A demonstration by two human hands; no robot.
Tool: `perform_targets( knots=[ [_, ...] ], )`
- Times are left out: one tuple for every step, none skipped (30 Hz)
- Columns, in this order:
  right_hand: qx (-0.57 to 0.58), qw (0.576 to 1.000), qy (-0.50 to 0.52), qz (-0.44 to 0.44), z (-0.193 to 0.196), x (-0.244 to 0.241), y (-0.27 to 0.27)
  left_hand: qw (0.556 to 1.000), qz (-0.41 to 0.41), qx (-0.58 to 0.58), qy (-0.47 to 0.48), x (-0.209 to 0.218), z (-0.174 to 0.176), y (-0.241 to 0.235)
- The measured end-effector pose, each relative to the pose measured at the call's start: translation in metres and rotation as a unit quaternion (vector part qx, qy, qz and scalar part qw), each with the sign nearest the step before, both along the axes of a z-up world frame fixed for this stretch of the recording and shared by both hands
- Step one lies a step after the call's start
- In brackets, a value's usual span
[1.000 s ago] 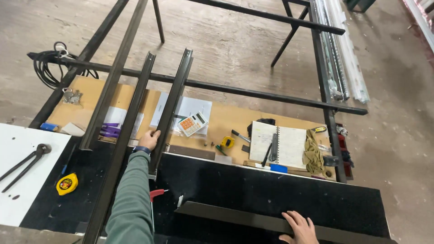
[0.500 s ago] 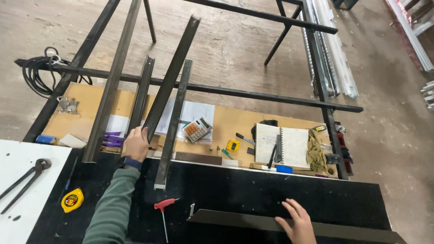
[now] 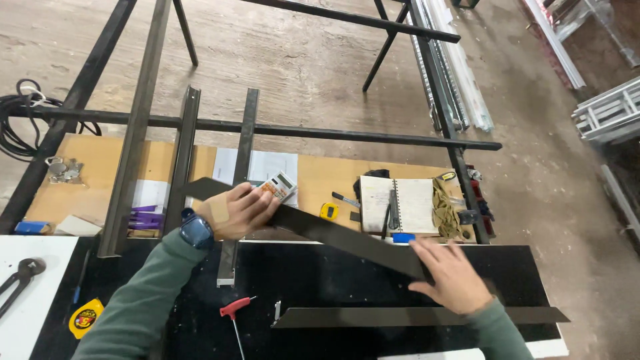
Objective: The person assembles a rectangular metal frame on a workbench. They position dark metal rails and a frame section on the bench, use a red-handled screwdriver to drive screws at the joints, handle small brackets and fasteners, and press the frame members together to align the corners while fastening.
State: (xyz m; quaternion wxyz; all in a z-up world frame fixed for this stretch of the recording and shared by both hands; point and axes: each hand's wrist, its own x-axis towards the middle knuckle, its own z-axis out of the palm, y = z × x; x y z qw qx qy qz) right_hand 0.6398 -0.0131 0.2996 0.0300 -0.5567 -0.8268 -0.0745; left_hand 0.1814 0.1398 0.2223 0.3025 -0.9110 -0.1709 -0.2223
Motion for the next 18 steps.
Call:
perform_targets(
  knots=[
    [-0.203,0.978,0.041,-0.040,-0.020,0.010,0.000,0.998,-0.057,0.019,0.015,0.004,-0.001,0.011],
    [-0.202,0.978,0.040,-0.041,-0.039,0.008,-0.004,0.998,-0.058,0.020,0.014,0.011,0.003,0.026],
    [-0.260,0.955,0.108,-0.098,-0.058,0.005,-0.010,0.999,-0.040,0.019,0.013,0.016,0.005,0.037],
    [-0.314,0.920,0.174,-0.153,-0.077,0.003,-0.016,1.000,-0.022,0.018,0.012,0.022,0.007,0.047],
    [-0.319,0.920,0.172,-0.151,-0.085,-0.011,-0.015,1.000,-0.019,0.014,0.012,0.030,0.016,0.047],
    [-0.300,0.898,0.277,-0.167,-0.093,-0.025,-0.014,0.998,0.028,-0.003,-0.050,0.038,0.025,0.047],
    [-0.273,0.866,0.378,-0.181,-0.101,-0.038,-0.011,0.991,0.075,-0.014,-0.112,0.046,0.037,0.050],
    [-0.275,0.866,0.377,-0.178,-0.118,-0.054,0.000,0.991,0.077,-0.014,-0.112,0.047,0.030,0.045],
    [-0.273,0.828,0.447,-0.201,-0.135,-0.069,0.009,0.978,0.094,-0.069,-0.176,0.050,0.024,0.041],
    [-0.270,0.784,0.514,-0.222,-0.151,-0.083,0.018,0.957,0.110,-0.123,-0.239,0.054,0.018,0.038],
    [-0.268,0.784,0.514,-0.221,-0.174,-0.095,0.031,0.957,0.110,-0.120,-0.239,0.058,-0.013,0.029],
    [-0.211,0.818,0.486,-0.222,-0.197,-0.107,0.044,0.932,0.113,-0.219,-0.267,0.061,-0.044,0.020],
    [-0.154,0.847,0.457,-0.224,-0.222,-0.120,0.056,0.896,0.114,-0.315,-0.291,0.063,-0.076,0.012],
    [-0.153,0.846,0.459,-0.223,-0.231,-0.133,0.070,0.897,0.114,-0.314,-0.290,0.065,-0.090,-0.007],
    [-0.153,0.844,0.460,-0.230,-0.241,-0.145,0.079,0.842,0.138,-0.404,-0.330,0.066,-0.105,-0.029],
    [-0.153,0.842,0.461,-0.236,-0.252,-0.158,0.088,0.776,0.162,-0.488,-0.366,0.067,-0.121,-0.051],
    [-0.158,0.841,0.460,-0.238,-0.263,-0.167,0.097,0.773,0.165,-0.492,-0.365,0.070,-0.138,-0.062],
    [-0.163,0.839,0.458,-0.243,-0.274,-0.176,0.105,0.747,0.174,-0.520,-0.377,0.073,-0.155,-0.073]
  ],
)
